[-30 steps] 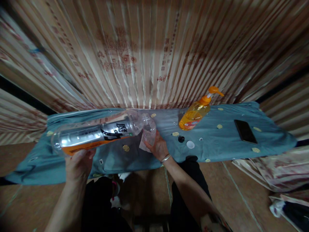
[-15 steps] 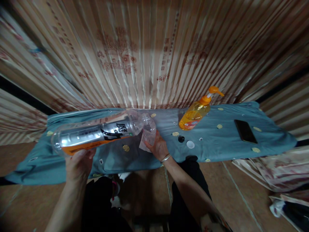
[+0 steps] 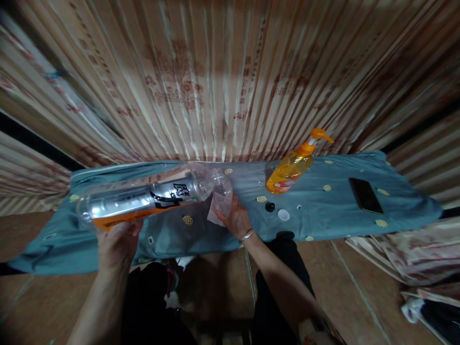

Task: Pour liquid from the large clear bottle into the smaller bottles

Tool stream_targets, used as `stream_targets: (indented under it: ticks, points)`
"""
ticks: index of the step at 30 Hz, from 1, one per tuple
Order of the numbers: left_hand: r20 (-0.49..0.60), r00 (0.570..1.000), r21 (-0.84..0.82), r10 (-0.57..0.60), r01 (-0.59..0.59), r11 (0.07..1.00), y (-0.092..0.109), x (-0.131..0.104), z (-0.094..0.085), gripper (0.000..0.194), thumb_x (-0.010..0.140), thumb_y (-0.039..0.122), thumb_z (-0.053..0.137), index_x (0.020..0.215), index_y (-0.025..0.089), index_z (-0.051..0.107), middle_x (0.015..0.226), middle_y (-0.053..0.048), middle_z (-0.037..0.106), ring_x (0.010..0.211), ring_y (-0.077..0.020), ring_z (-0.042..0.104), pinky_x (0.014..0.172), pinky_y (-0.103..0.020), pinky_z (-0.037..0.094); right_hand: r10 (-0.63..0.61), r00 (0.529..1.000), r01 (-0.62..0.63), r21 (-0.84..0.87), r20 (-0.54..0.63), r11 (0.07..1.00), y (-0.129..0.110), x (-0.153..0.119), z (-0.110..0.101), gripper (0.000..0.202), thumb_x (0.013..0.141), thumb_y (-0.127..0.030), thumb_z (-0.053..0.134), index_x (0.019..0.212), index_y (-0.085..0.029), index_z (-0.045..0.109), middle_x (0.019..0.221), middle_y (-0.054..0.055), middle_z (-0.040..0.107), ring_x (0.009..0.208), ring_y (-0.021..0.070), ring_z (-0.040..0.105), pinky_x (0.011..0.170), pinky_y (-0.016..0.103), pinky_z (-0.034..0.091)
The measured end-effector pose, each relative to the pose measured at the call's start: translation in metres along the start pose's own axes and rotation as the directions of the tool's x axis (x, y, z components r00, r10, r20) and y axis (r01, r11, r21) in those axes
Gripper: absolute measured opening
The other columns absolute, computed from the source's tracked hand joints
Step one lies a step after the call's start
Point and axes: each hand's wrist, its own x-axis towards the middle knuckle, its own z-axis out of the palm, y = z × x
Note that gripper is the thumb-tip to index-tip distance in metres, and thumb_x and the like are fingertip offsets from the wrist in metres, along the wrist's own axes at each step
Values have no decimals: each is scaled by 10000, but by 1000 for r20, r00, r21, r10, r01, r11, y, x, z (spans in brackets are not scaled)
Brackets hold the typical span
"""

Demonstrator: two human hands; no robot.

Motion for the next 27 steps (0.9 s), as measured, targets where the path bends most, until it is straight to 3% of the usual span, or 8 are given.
stream_targets:
  ticks: [9,14,19,27]
  points:
    - [2,1000,16,6,-6,1000,-2,-1,-2,391,522,303,890,848,197,702,643,20,601,486,-86,415,374,-187,277,2,1000,-2,3,-15,1000,5,-2,4,773,796,-460,794,1409,-92,502,1073,175,784,958,303,781,804,385,649]
    - [16,1000,9,27,-27,1000,-1,0,-1,393,524,299,882,850,201,686,634,27,575,480,-87,398,374,-194,248,-7,1000,7,-4,8,1000,2,-1,2,804,800,-436,797,1420,-38,475,1120,224,773,994,312,771,822,403,648]
    - [-13,1000,26,-10,11,1000,1,0,0,397,489,307,889,817,207,689,622,23,590,469,-91,398,376,-202,247,23,999,-24,14,36,1000,-1,0,-3,793,800,-425,798,1410,-56,452,1127,234,770,994,333,771,822,444,652]
    - [-9,1000,5,-13,13,1000,1,-1,0,528,503,302,908,988,202,725,661,17,579,497,-89,421,388,-196,258,18,998,-19,12,52,1000,-2,0,-4,799,808,-408,795,1411,-38,423,1120,261,764,978,346,769,814,452,645]
